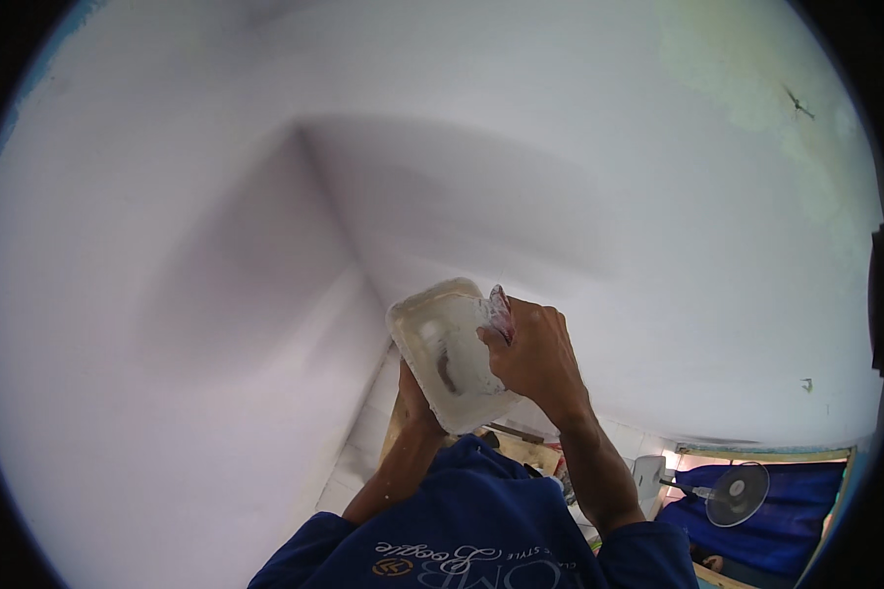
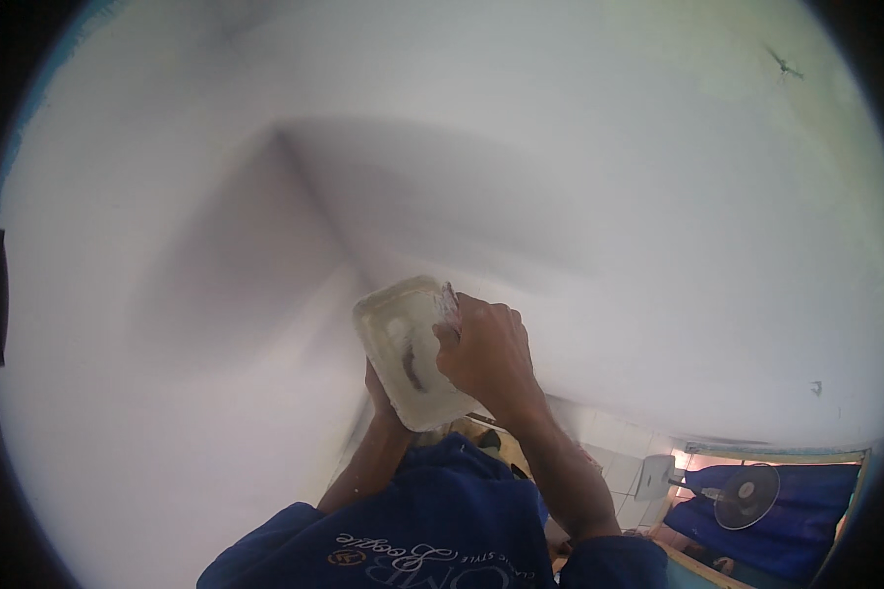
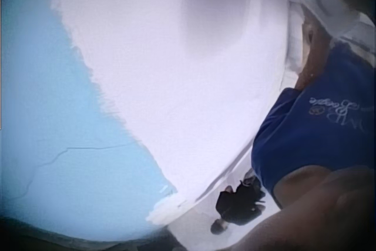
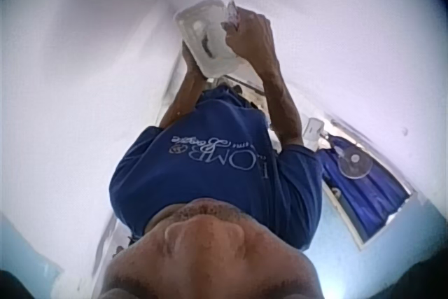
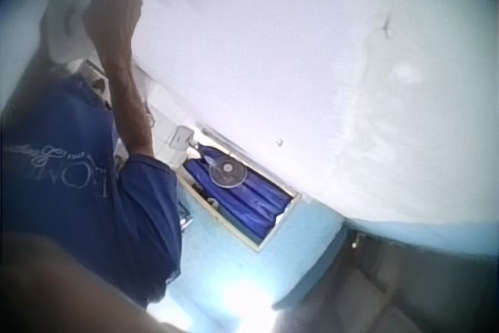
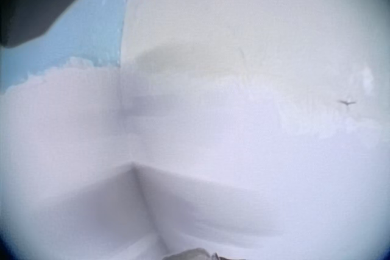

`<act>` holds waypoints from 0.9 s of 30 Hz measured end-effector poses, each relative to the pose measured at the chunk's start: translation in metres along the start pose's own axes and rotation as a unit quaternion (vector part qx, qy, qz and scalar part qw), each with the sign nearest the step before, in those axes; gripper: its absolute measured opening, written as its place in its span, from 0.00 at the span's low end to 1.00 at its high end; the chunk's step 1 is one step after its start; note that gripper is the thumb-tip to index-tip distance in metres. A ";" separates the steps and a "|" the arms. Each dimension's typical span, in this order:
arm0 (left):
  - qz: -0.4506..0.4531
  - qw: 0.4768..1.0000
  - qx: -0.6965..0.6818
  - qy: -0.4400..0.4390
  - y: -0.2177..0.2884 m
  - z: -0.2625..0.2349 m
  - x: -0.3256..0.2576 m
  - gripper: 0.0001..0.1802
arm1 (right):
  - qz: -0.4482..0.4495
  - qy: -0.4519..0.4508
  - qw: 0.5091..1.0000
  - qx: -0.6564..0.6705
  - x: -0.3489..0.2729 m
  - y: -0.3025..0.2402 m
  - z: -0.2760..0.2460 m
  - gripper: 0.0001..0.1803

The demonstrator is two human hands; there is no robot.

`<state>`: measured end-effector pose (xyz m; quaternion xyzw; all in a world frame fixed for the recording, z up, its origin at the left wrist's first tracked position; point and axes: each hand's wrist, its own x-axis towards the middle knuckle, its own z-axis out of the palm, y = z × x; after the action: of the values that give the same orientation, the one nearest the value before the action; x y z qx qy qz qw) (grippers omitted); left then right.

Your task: The person applies white plaster to a ceiling using a trowel and container. They spread the material across the surface, then add water from a bottle to the container and mix the plaster before continuing to apply it.

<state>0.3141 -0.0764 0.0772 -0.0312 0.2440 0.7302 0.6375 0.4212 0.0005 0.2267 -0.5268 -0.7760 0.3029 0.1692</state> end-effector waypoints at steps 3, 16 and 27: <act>0.012 1.000 -0.007 -0.011 -0.001 0.001 0.000 0.34 | -0.018 0.026 0.994 -0.100 -0.002 -0.002 0.003 0.10; 0.033 0.999 0.008 -0.013 0.002 -0.026 0.011 0.32 | -0.185 0.010 0.974 -0.129 -0.004 -0.024 0.051 0.10; -0.001 0.998 -0.012 -0.069 0.030 -0.043 0.009 0.35 | -0.035 -0.088 0.995 0.039 0.014 -0.028 0.041 0.11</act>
<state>0.2731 -0.0876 0.0460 0.0116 0.1909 0.7329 0.6529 0.3723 -0.0061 0.2126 -0.4639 -0.7932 0.3721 0.1308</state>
